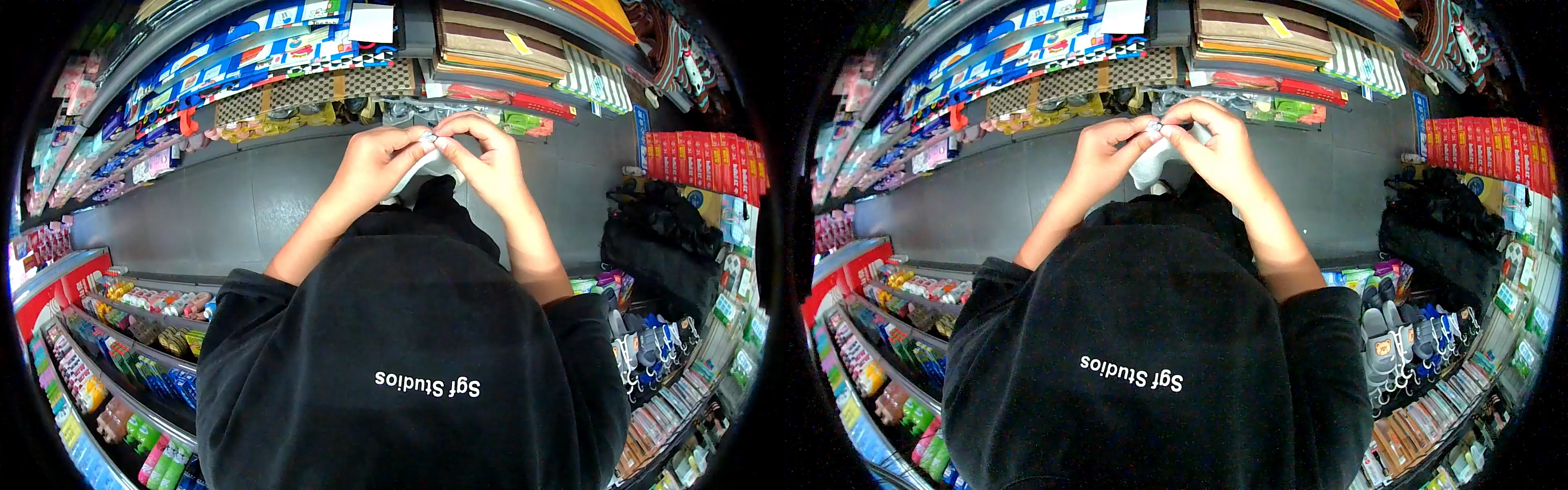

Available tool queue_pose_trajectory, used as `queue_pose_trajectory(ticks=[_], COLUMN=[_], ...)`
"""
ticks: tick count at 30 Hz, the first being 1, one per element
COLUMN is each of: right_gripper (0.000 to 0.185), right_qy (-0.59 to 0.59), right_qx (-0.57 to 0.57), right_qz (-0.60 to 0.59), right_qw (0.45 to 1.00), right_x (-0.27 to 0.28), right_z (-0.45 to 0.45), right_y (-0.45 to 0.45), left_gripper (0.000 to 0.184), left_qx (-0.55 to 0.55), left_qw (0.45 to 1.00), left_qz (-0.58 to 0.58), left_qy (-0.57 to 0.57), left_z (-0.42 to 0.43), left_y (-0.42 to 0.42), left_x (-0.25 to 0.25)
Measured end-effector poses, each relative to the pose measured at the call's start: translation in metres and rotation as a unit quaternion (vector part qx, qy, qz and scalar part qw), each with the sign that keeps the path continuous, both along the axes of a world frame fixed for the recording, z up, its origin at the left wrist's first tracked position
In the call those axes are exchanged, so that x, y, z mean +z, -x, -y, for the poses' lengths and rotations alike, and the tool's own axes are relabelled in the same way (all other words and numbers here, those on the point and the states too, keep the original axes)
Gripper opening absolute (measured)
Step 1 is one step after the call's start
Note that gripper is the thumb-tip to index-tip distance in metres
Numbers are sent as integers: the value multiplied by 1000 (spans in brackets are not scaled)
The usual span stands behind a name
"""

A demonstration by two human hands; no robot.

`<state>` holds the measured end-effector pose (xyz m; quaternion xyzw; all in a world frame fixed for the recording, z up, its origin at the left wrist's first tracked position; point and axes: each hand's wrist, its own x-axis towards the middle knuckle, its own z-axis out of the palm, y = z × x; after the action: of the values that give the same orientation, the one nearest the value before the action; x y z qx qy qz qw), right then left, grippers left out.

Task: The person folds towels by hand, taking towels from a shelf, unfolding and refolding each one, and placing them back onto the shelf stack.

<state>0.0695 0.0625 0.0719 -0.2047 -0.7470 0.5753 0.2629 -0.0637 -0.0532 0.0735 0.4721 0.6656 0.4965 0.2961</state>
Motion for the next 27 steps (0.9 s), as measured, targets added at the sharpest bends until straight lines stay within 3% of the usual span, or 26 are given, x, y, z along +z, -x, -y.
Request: queue_pose_trajectory(ticks=[5, 9, 12, 14, 19, 22, 25, 27], right_gripper=[7, 7, 9, 12, 20, 22, 22, 22], right_qy=[-38, -36, 32, 74, 41, 48, 55, 68], right_qx=[9, 6, 2, -10, 56, 154, 158, 149], right_qz=[-33, -36, -38, -41, 60, 123, 157, 163], right_qw=[999, 999, 999, 996, 996, 979, 973, 973], right_x=[2, 2, 2, 9, 8, -2, -12, -30], right_z=[-2, -1, 4, 9, -11, -25, -28, -27], right_y=[-2, -5, -5, -4, -13, -17, -21, -25], left_gripper=[19, 18, 19, 24, 31, 28, 23, 25], left_qx=[-7, -9, -19, 7, -14, -15, 3, 27], left_qw=[993, 993, 992, 999, 1000, 996, 988, 982], left_qz=[-105, -104, -109, 20, 13, 72, -34, 50], left_qy=[-49, -61, -56, -49, 12, -50, -152, -178], left_z=[-2, -3, -4, -5, -4, -2, 3, 13], left_y=[-3, -5, -7, -11, 0, 7, 20, 22], left_x=[-3, -2, 2, 6, 4, 18, 29, 43])
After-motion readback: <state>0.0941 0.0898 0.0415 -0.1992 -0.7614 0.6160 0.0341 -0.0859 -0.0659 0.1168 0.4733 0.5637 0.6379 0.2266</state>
